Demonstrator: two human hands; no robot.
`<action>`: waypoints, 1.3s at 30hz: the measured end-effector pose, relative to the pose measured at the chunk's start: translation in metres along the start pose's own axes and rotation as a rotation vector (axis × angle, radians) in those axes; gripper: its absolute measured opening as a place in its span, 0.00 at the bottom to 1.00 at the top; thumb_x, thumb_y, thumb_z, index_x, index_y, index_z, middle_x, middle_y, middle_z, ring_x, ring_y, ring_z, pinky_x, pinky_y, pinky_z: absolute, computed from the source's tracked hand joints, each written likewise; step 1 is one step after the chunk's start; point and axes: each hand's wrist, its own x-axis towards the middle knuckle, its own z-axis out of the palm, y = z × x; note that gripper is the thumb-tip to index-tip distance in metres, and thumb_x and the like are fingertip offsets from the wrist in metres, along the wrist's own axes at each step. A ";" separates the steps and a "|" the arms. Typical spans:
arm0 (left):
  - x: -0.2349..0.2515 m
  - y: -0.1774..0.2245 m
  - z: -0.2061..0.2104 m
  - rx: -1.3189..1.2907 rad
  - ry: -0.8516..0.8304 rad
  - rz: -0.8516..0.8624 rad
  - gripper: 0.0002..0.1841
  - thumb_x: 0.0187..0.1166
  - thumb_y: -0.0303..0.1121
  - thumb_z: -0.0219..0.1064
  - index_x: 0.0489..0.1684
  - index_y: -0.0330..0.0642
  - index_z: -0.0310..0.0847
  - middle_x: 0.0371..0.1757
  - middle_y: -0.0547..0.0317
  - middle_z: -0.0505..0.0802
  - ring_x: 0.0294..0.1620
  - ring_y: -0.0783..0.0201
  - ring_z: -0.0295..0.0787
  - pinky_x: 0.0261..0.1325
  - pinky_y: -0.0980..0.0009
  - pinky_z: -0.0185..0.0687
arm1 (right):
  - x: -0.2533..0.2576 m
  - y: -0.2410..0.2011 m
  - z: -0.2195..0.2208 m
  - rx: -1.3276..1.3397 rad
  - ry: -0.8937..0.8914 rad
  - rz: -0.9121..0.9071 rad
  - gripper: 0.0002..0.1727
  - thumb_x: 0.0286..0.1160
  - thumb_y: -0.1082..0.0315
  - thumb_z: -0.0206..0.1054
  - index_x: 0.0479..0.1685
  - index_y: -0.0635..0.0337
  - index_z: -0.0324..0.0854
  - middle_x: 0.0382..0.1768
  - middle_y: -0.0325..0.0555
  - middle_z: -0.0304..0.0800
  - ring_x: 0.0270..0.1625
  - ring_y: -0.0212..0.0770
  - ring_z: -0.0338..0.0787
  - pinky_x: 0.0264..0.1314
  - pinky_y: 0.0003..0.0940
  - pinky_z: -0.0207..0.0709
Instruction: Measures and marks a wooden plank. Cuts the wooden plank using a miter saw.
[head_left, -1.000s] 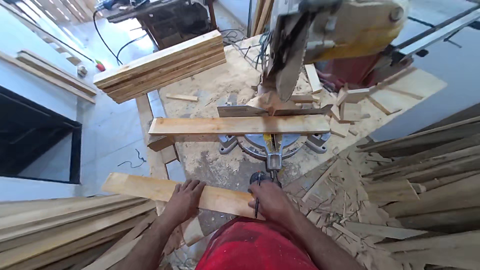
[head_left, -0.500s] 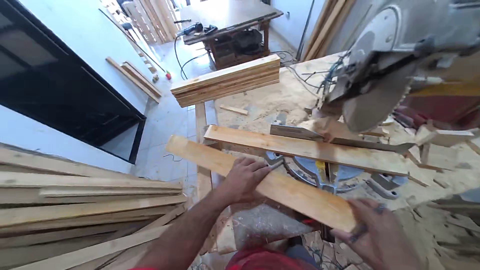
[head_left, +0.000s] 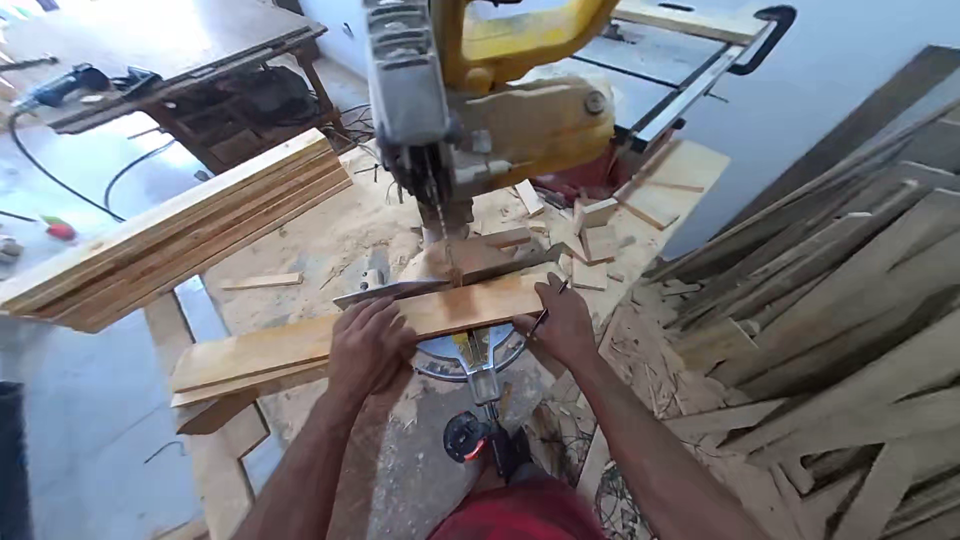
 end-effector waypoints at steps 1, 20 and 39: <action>-0.012 -0.005 -0.009 0.001 0.080 -0.072 0.22 0.80 0.51 0.69 0.59 0.44 0.90 0.69 0.52 0.90 0.77 0.48 0.81 0.82 0.44 0.71 | 0.000 0.002 0.003 0.014 0.027 0.004 0.50 0.62 0.22 0.67 0.77 0.52 0.79 0.84 0.53 0.72 0.83 0.56 0.75 0.85 0.58 0.67; -0.124 -0.206 -0.072 -0.131 0.395 -1.258 0.26 0.89 0.49 0.55 0.60 0.30 0.84 0.55 0.35 0.90 0.58 0.45 0.88 0.65 0.41 0.78 | 0.005 -0.007 0.027 0.113 0.312 0.062 0.42 0.55 0.30 0.79 0.61 0.55 0.88 0.71 0.50 0.87 0.63 0.55 0.89 0.64 0.61 0.78; -0.150 -0.229 -0.098 -0.118 0.199 -0.942 0.31 0.68 0.37 0.83 0.74 0.43 0.81 0.68 0.46 0.90 0.72 0.46 0.85 0.77 0.37 0.73 | 0.005 -0.005 0.007 0.106 0.085 0.081 0.41 0.60 0.42 0.84 0.72 0.54 0.80 0.80 0.56 0.77 0.73 0.71 0.78 0.70 0.78 0.67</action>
